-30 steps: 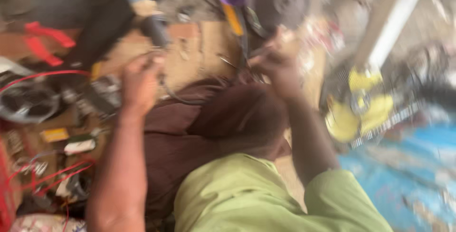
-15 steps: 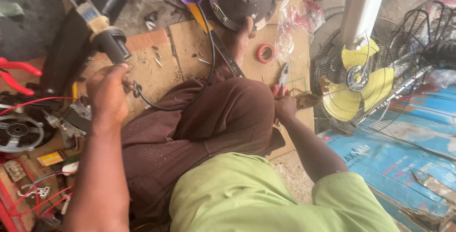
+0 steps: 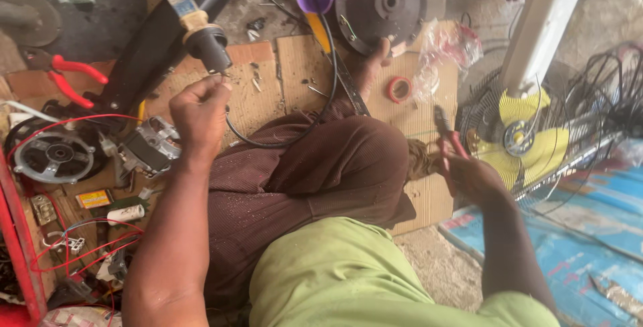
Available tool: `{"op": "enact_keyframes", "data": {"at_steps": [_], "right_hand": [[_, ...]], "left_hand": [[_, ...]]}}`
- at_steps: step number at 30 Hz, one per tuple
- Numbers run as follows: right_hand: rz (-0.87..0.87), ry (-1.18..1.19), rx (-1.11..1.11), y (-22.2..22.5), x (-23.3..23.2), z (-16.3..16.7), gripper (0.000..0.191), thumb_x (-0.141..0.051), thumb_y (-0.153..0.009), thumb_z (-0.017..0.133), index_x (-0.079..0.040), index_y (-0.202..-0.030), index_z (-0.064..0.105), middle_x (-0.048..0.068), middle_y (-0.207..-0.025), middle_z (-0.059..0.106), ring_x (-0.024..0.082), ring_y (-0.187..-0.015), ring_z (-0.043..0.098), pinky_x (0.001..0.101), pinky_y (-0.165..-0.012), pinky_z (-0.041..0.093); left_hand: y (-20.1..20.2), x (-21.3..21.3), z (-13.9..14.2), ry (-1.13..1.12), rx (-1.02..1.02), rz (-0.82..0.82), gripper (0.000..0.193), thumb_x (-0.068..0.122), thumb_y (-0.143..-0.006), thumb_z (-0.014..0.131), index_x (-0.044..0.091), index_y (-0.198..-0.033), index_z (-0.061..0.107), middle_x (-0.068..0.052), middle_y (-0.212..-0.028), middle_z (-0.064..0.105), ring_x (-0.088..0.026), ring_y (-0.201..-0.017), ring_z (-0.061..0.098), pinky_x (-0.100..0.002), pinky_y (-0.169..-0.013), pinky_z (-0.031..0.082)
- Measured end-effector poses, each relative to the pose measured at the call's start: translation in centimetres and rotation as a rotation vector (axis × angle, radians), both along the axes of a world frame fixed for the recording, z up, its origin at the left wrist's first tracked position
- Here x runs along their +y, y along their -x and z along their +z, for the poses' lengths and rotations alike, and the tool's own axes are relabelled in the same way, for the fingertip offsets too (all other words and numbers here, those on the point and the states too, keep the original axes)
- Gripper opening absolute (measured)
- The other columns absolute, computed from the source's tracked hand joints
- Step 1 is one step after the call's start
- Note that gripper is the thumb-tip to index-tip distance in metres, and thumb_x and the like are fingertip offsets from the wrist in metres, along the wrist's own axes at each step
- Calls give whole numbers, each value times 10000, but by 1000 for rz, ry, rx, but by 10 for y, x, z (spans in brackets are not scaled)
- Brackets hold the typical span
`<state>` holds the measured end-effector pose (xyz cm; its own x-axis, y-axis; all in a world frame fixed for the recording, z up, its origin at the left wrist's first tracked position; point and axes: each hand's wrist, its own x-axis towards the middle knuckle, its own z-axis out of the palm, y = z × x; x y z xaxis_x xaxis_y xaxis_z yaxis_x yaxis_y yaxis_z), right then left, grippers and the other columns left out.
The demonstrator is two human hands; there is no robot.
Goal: The person is repairing an electrical component, likely a fan motor or switch, by stripping wires, twisting them together, and wrapping them with red electrical tape. They use pliers to strip the wire insulation and manipulate the connections.
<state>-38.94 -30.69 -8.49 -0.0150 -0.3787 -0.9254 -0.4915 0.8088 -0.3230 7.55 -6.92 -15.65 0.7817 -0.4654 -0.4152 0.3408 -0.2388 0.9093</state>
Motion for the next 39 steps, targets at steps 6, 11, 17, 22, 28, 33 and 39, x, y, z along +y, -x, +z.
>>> {"op": "enact_keyframes", "data": {"at_steps": [6,11,17,22,28,33,39], "right_hand": [[-185,343,-302,50,-9,45,470,-109,-975,572,-87,-1436,481,128,-1294,660,146,-886,604,311,-777,538],[-293,297,-683,84,-16,21,272,-179,-987,662,6,-1124,519,169,-1196,581,264,-961,654,419,-815,562],[-46,252,-586,28,-6,15,269,-140,-1025,681,22,-1238,658,353,-1458,530,395,-1128,623,385,-717,535],[57,179,-614,-29,1,51,275,-45,-857,692,-4,-1129,687,380,-1489,529,512,-1274,605,593,-856,579],[230,201,-692,-63,5,79,254,15,-854,717,73,-1098,683,378,-1483,500,531,-1357,514,724,-1048,494],[410,165,-721,-103,9,94,520,-48,-790,710,100,-1281,618,351,-1484,516,520,-1320,559,650,-1009,481],[577,193,-641,-168,8,87,630,-32,-763,686,83,-1372,575,271,-1528,540,414,-1392,555,572,-1100,500]], "left_hand": [[3,-9,1,-135,-125,41,204,110,-855,802,-19,-1006,759,31,-827,691,-47,-748,615,-207,-676,508],[5,-7,0,-67,-89,23,167,113,-861,823,8,-984,780,-5,-833,673,-74,-741,597,-253,-682,486],[-6,-4,-3,-49,-516,-54,118,62,-819,813,24,-930,800,-86,-891,711,-164,-833,683,-327,-767,544],[-3,-6,-5,-189,-373,-19,159,121,-780,814,28,-904,776,-79,-900,675,-143,-774,656,-309,-683,547],[1,-8,-6,-183,-415,37,134,164,-798,829,44,-838,786,-60,-825,694,-121,-716,647,-292,-634,512],[0,-15,-2,-191,-256,37,228,205,-833,818,36,-696,748,-29,-641,697,-97,-553,623,-271,-572,481],[-14,-6,20,-27,74,-138,197,242,-892,796,46,-900,782,-59,-734,699,-98,-601,577,-293,-582,467]]}}
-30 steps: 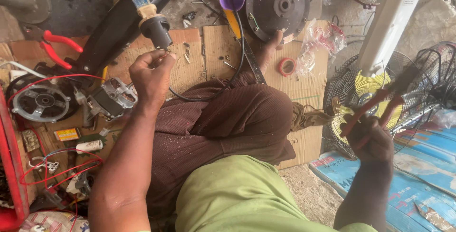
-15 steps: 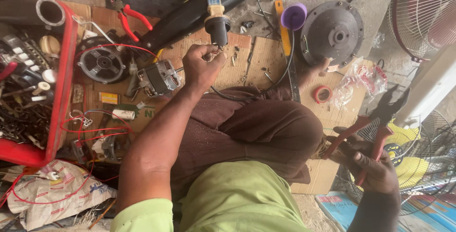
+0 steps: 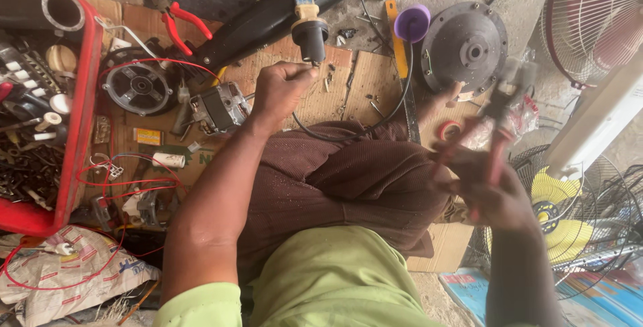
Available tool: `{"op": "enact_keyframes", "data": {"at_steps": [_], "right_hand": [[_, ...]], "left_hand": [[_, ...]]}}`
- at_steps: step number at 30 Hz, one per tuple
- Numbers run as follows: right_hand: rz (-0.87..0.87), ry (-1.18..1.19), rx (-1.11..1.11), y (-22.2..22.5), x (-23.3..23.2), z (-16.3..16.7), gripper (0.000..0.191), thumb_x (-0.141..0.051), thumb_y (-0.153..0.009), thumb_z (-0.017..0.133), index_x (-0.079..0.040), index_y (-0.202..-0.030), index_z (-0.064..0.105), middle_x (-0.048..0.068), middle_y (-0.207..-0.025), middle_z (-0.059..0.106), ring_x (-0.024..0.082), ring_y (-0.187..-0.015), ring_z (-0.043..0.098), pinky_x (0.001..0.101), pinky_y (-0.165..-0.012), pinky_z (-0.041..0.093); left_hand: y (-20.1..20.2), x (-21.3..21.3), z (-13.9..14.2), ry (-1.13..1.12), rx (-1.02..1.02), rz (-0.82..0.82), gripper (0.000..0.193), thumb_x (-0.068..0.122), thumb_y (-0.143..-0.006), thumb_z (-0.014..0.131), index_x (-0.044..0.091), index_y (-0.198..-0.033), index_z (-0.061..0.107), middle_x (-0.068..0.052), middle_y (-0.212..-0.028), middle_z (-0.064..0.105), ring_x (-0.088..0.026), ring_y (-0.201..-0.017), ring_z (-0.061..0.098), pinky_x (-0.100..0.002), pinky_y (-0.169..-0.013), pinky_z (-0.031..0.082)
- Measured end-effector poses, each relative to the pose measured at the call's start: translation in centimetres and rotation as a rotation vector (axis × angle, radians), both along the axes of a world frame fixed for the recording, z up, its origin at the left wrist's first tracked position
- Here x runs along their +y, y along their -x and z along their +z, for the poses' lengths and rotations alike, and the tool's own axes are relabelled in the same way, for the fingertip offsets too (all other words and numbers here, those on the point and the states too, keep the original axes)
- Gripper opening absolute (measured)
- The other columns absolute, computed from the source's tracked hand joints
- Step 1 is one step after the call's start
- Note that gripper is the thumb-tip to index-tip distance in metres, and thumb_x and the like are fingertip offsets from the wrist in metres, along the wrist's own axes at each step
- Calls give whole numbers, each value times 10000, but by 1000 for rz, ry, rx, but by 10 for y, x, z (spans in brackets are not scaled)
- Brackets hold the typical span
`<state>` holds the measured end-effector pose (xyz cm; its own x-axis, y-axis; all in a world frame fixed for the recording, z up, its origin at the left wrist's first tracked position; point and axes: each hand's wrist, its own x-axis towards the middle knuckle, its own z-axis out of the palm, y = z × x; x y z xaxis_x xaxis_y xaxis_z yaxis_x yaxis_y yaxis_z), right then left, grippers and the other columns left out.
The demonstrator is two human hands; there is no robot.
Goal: The person is repairing an electrical component, likely a fan motor or switch, by stripping wires, twisting them together, and wrapping them with red electrical tape. They use pliers to strip the wire insulation and manipulate the connections.
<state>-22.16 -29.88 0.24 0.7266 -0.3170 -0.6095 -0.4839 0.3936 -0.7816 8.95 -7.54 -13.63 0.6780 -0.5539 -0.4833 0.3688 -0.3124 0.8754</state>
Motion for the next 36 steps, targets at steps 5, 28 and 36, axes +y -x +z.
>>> {"op": "enact_keyframes", "data": {"at_steps": [5,28,36], "right_hand": [[412,922,230,-55,7,-47,463,-147,-752,840,-99,-1188,691,141,-1376,575,324,-1222,603,459,-1055,491],[355,1369,-59,-82,50,-103,366,-166,-636,949,-130,-980,829,216,-1324,552,418,-1245,505,513,-1027,443],[295,1412,-25,-85,58,-104,302,-140,-664,936,-127,-944,822,207,-1321,566,404,-1213,550,492,-983,487]], "left_hand": [[-8,-6,16,-76,134,-48,174,187,-941,692,49,-1014,767,-90,-931,763,-138,-800,690,-295,-737,568],[-2,-28,17,156,224,42,217,130,-924,700,-31,-1047,776,-81,-940,773,-109,-860,681,-254,-806,541],[0,-31,19,149,235,31,231,136,-927,690,-22,-1075,771,-82,-959,778,-110,-879,689,-255,-825,547]]}}
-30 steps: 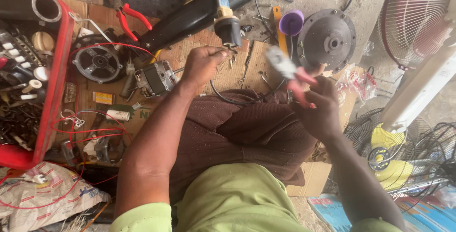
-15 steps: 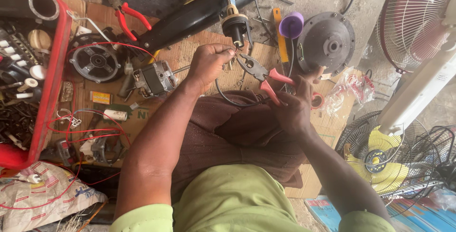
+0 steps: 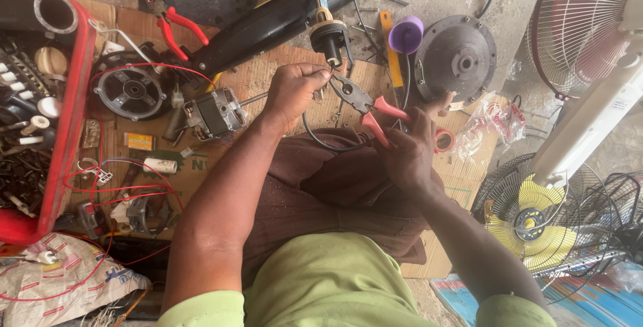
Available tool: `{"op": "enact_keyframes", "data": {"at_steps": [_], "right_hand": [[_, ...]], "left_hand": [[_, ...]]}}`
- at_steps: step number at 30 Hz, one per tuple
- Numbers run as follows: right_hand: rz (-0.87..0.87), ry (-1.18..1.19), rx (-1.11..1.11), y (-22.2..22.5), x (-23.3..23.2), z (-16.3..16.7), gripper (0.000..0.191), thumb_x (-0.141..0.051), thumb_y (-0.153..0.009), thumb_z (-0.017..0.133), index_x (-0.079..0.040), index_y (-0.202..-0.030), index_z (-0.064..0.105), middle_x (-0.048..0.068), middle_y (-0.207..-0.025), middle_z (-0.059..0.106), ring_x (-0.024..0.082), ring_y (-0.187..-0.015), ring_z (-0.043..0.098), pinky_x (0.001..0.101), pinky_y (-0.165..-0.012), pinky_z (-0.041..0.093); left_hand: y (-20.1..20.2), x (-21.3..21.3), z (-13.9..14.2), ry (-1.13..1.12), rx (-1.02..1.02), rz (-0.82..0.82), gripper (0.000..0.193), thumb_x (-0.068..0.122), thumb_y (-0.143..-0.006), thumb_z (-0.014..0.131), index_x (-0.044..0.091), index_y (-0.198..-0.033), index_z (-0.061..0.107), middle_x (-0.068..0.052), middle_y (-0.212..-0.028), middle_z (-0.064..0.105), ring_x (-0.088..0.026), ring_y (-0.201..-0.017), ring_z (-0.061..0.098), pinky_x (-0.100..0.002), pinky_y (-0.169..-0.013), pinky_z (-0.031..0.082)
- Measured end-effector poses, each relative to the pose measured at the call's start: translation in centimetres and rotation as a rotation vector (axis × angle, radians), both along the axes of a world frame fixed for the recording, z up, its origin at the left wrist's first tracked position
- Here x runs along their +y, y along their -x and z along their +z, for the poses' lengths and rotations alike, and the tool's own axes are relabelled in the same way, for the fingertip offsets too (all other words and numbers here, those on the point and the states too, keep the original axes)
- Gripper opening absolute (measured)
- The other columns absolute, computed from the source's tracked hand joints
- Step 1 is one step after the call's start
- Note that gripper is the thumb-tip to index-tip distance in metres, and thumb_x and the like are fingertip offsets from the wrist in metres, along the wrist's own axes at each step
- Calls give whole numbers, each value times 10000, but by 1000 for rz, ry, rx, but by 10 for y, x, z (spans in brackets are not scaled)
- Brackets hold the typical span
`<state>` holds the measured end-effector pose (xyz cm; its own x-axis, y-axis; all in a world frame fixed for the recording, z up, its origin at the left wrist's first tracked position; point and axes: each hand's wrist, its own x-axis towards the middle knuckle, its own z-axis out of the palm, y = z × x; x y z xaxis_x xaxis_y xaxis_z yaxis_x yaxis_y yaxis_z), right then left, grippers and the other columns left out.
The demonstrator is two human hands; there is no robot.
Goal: The person is repairing an electrical component, likely a fan motor or switch, by stripping wires, twisting them together, and wrapping them with red electrical tape. They use pliers to strip the wire insulation and manipulate the connections.
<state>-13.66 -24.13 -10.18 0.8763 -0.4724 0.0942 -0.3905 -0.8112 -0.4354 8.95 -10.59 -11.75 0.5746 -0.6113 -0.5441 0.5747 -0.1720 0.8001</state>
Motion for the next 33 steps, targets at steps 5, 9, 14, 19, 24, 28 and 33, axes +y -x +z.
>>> {"op": "enact_keyframes", "data": {"at_steps": [5,9,14,19,24,28,33], "right_hand": [[13,-50,-88,-2,4,3,169,-103,-774,898,-77,-903,791,134,-1104,665,304,-957,688,418,-792,553],[116,-227,79,-2,-13,13,35,-30,-878,734,-55,-894,715,98,-902,697,255,-744,705,375,-673,545],[-265,-1452,668,11,-36,11,149,-74,-931,594,-39,-1046,680,264,-809,687,245,-540,656,313,-432,482],[-178,-2727,-120,42,19,-27,498,103,-766,584,12,-1255,560,247,-1021,678,308,-721,705,428,-542,571],[-271,-2571,156,56,-2,-6,640,72,-799,645,-36,-1410,486,190,-967,605,264,-771,679,586,-847,560],[-252,-1720,522,44,-40,56,700,64,-721,684,-73,-1387,520,152,-1093,616,264,-1001,664,535,-979,553],[29,-542,417,30,-41,86,461,42,-723,700,-87,-1166,679,139,-1265,603,290,-1206,601,430,-1013,497]], "left_hand": [[1,-1,1,11,35,26,213,127,-921,687,-11,-1060,768,-76,-937,768,-107,-844,681,-250,-777,543],[5,-3,-1,-8,40,77,166,108,-919,671,-18,-982,759,-61,-843,729,-94,-723,620,-247,-657,498],[8,-6,-6,162,252,213,113,49,-880,682,-16,-959,729,-20,-758,678,-69,-606,529,-216,-564,421],[11,-3,-10,196,266,184,107,44,-907,689,-40,-947,742,-11,-730,634,-63,-603,511,-212,-558,407],[12,3,-12,135,222,127,144,68,-901,690,-24,-992,751,-31,-810,702,-73,-670,570,-217,-618,450],[8,7,-12,27,110,29,189,126,-918,676,13,-1047,755,-48,-904,743,-102,-776,629,-259,-693,509],[8,6,-11,36,102,-4,205,143,-937,676,17,-1081,749,-59,-955,753,-119,-854,663,-285,-755,540]]}}
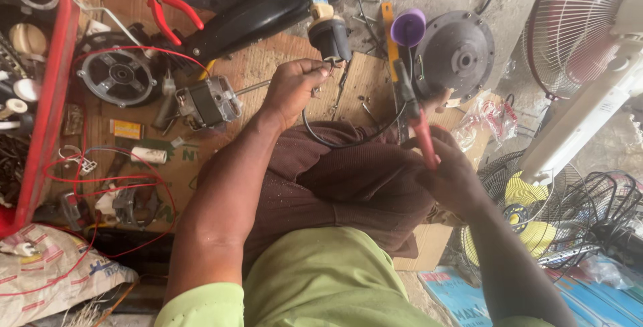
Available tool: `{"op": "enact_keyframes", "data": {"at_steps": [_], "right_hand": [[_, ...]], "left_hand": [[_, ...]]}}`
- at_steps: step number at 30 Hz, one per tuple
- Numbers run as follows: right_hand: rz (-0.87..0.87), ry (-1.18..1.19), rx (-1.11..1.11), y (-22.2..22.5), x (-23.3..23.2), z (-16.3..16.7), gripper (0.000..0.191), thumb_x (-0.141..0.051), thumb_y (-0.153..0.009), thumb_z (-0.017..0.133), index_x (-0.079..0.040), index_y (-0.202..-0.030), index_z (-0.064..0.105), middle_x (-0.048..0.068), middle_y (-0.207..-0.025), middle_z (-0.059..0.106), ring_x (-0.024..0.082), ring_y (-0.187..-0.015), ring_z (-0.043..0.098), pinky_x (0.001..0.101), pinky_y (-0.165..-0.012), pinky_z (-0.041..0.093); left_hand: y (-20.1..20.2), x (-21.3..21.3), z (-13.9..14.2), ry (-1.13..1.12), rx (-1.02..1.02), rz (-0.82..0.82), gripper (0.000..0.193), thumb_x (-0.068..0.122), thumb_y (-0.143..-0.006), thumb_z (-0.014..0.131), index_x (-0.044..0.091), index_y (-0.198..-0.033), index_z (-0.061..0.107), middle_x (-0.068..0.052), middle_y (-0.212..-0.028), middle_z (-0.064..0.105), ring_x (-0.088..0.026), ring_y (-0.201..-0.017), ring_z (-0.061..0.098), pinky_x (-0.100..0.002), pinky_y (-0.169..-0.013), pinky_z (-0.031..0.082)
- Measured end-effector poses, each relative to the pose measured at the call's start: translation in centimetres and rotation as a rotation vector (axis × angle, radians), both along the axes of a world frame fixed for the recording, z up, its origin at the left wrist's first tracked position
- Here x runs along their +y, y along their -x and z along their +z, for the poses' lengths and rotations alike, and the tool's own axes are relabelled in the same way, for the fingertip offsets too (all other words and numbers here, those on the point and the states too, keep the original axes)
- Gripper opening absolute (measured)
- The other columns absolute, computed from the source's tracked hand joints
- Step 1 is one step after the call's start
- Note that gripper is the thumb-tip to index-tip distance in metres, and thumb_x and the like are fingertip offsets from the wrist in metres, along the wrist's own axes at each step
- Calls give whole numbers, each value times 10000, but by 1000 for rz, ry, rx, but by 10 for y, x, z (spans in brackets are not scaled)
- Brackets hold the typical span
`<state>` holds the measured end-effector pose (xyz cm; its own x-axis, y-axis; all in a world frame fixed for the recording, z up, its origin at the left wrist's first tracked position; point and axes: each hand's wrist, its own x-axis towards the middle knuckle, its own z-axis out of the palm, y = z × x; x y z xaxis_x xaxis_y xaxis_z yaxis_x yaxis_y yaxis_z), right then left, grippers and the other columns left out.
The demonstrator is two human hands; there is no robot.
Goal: The person is repairing an electrical component, likely a fan motor or switch, by stripping wires, twisting them together, and wrapping them with red electrical tape. They use pliers to strip the wire insulation and manipulate the connections.
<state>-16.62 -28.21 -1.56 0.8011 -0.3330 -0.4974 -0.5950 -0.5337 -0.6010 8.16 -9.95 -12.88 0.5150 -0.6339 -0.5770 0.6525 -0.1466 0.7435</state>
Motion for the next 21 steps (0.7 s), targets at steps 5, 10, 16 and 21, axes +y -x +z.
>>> {"op": "enact_keyframes", "data": {"at_steps": [5,10,16,21], "right_hand": [[73,462,-217,-5,17,-48,197,6,-825,799,-107,-985,777,128,-1210,612,311,-1138,576,462,-1014,456],[101,490,-290,-3,26,-64,394,62,-654,779,-94,-1014,800,217,-1295,584,407,-1227,522,513,-1033,415],[78,485,-324,-14,36,-60,341,-2,-730,825,-122,-1048,796,210,-1290,564,399,-1239,527,516,-1040,410],[66,466,-312,-16,42,-56,330,2,-732,811,-113,-1041,796,231,-1303,550,421,-1232,518,513,-1028,420]], "left_hand": [[1,-1,-1,14,19,10,206,142,-949,665,27,-1097,750,-44,-955,745,-109,-842,642,-285,-722,517],[1,-2,0,29,33,26,218,108,-934,657,10,-1105,750,-38,-947,744,-96,-828,639,-261,-719,513],[0,-2,0,51,36,41,218,85,-928,653,-17,-1096,748,-37,-941,737,-83,-825,633,-247,-726,507],[0,-1,1,32,40,32,227,84,-928,647,-20,-1105,742,-50,-939,737,-91,-828,636,-247,-738,510]]}}
